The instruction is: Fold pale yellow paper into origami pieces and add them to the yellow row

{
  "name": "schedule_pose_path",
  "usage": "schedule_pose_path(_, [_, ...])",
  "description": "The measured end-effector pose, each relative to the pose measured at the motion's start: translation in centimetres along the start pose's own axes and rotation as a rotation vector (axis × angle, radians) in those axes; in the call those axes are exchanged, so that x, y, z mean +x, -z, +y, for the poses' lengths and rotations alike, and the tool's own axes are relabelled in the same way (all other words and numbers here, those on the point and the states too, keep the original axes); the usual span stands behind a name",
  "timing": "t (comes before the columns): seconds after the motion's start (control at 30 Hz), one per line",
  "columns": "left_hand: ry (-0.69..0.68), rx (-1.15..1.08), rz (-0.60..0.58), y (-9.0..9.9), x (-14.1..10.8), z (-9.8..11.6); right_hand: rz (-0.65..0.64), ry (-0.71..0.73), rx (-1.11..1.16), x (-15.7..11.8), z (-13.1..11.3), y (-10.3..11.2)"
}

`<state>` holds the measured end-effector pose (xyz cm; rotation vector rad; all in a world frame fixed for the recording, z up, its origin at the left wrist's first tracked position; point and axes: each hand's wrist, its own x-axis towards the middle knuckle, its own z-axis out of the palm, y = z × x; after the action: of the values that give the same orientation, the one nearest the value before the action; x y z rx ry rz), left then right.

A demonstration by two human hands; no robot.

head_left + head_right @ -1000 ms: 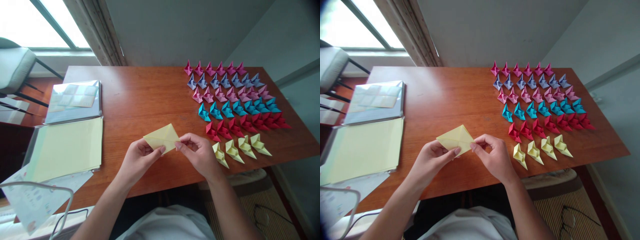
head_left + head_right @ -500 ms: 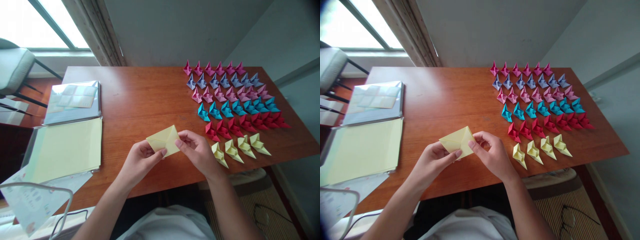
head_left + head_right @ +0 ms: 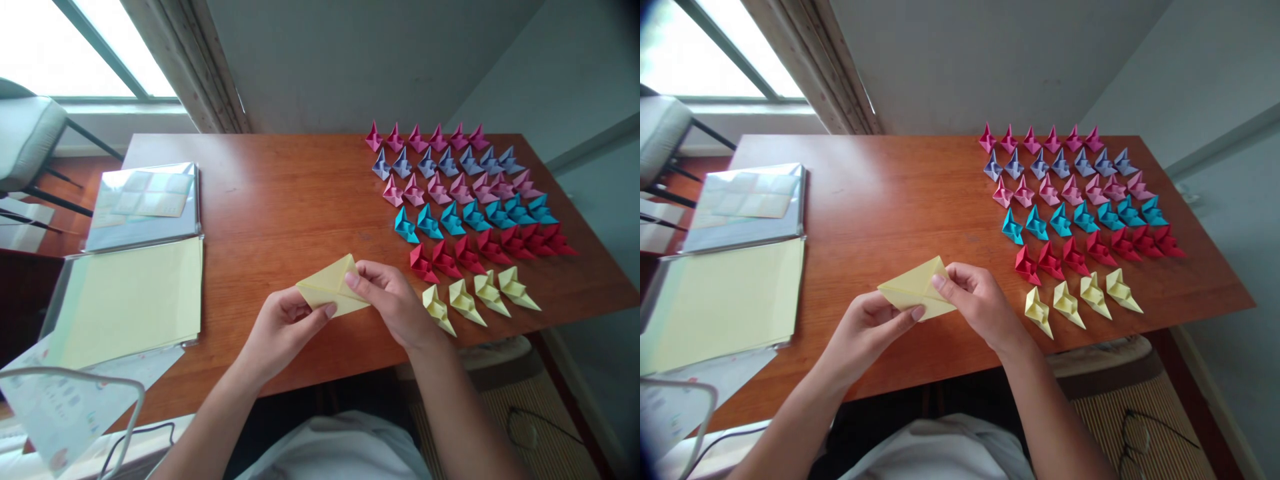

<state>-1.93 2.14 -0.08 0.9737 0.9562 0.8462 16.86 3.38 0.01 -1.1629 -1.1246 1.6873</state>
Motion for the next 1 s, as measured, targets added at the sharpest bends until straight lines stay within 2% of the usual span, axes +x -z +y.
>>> schedule_pose_path(0.13, [-0.064,0.054,-0.024,0.1,0.0,-0.2,-0.003,-0.021,0.026,0.1,0.4,-0.2])
schedule_pose_path(0.37, [-0.293,0.344,-0.038,1.1,0.3,-0.1,-0.079,-0.053,0.007,-0.1,0.2,0.0])
schedule_pose_path(0.6, [-0.423,0.473,-0.024,1.7,0.5,0.4,-0.031,0.004,0.027,-0.5,0.5,0.2])
schedule_pose_path(0.7, [-0.422,0.497,0.053,1.6,0.6,0.3,0.011,0.082,-0.01,-0.5,0.7,0.0])
schedule_pose_path(0.8, [-0.384,0.505,0.121,1.8,0.7,0.2,0.105,0.227,-0.09,-0.4,1.1,-0.1])
schedule_pose_path(0.9, [-0.366,0.61,0.167,2.5,0.5,0.4,0.18,0.412,-0.337,-0.3,1.6,0.0])
schedule_pose_path(1.0, [-0.411,0.846,0.215,3.0,0.0,0.6,0.193,0.542,-0.597,-0.3,2.3,0.4])
